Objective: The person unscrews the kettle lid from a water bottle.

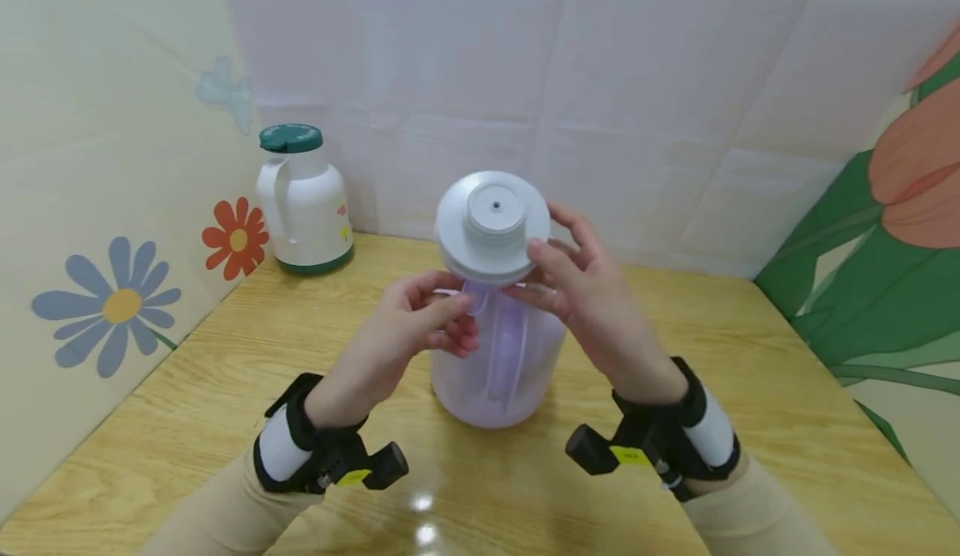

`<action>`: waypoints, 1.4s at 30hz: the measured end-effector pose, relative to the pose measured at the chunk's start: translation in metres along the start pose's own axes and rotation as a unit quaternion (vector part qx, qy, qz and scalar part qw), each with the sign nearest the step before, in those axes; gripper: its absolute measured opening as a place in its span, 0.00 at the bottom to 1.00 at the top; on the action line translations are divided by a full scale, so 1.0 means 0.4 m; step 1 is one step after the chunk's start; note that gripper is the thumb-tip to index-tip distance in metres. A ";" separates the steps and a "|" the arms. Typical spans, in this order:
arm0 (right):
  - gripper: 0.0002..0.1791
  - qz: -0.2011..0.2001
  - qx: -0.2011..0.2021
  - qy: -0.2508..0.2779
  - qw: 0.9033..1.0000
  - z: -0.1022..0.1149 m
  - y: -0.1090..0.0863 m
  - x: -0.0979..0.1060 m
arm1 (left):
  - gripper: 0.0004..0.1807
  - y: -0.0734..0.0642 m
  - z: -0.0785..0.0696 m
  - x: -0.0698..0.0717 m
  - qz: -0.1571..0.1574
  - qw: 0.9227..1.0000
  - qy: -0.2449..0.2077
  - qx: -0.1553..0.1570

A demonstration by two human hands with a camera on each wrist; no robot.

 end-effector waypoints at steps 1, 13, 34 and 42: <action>0.29 0.004 -0.003 -0.004 1.000 -0.001 0.000 -0.005 | 0.17 0.000 0.002 0.002 -0.003 1.000 -0.001 0.001; 0.32 0.033 0.032 -0.070 0.997 0.010 -0.014 -0.025 | 0.10 -0.015 -0.009 0.040 -0.058 0.997 0.013 -0.042; 0.15 -0.016 0.002 0.047 0.999 -0.076 -0.136 0.124 | 0.07 0.095 0.283 0.344 -0.128 0.968 0.025 0.216; 0.12 -0.020 -0.027 0.046 0.998 -0.130 -0.160 0.152 | 0.08 0.271 0.667 0.584 -0.110 0.971 -0.037 0.207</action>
Point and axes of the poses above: each hand's wrist, its own y-axis towards the middle knuckle, its own x-axis out of the back of the hand, z = x × y, the point moved 7 cm from there along y, towards the middle knuckle, and after that the axes turned 10 degrees about z, right-handed, at the moved point
